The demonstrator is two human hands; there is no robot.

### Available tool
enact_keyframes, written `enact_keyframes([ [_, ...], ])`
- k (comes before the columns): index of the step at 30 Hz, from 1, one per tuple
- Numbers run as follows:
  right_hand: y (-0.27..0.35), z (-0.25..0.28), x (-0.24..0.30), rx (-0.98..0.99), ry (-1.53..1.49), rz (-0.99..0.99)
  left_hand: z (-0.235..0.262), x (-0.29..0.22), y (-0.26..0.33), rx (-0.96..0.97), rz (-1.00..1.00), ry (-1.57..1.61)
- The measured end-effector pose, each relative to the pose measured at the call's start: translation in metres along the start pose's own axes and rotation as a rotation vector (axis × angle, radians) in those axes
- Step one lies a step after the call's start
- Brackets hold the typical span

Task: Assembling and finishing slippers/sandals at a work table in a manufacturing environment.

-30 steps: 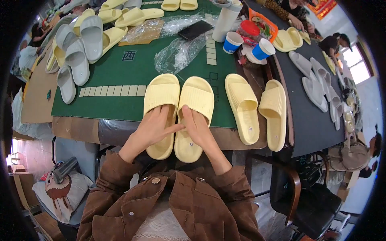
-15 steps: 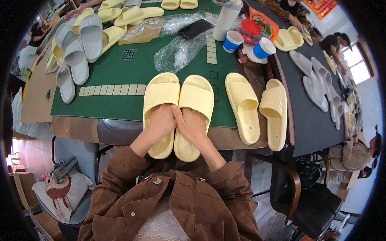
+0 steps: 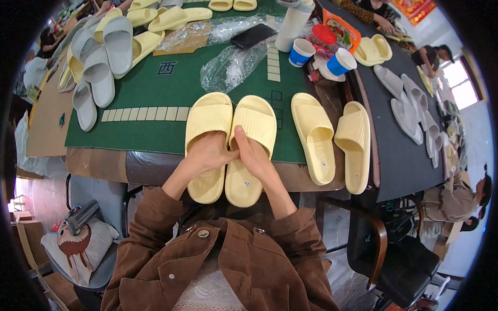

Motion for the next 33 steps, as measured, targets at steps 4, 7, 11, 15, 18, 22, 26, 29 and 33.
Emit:
enact_keyframes([
  [4, -0.001, -0.002, -0.005, 0.012, -0.064, 0.0, -0.009, 0.004, -0.002, -0.032, 0.061, 0.024],
  [7, 0.002, -0.004, -0.008, 0.004, -0.045, 0.101, -0.013, 0.003, -0.002, -0.094, 0.055, 0.013],
  [11, 0.007, 0.0, -0.008, 0.105, 0.139, 0.226, -0.017, 0.003, -0.002, -0.183, 0.04, -0.005],
  [15, 0.035, -0.004, 0.007, -0.048, 0.623, 0.55, -0.017, 0.003, 0.0, -0.298, -0.026, -0.019],
  [18, 0.048, 0.007, 0.035, -0.044, 0.593, 0.623, -0.013, 0.001, -0.002, -0.249, 0.011, -0.078],
  [22, 0.017, 0.021, 0.064, 0.011, 0.436, 0.351, -0.014, 0.0, -0.004, -0.098, 0.124, -0.065],
  [26, -0.046, 0.014, 0.074, 0.036, 0.405, 0.711, -0.016, 0.0, -0.004, -0.184, 0.119, -0.106],
  [29, -0.081, -0.01, 0.078, 0.091, 0.398, 0.813, -0.018, 0.001, -0.006, -0.144, 0.132, -0.13],
  [33, -0.112, -0.025, 0.061, -0.16, 0.753, 0.748, -0.022, 0.003, -0.005, -0.161, 0.118, -0.143],
])
Point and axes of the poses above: each hand's wrist, its own y-axis away from the middle knuckle, its own z-axis out of the back of the hand, x = y × z, the point moved 3 cm from there along -y, towards the middle knuckle, and after that the axes turned 6 degrees about -y, right-handed, at the moved point
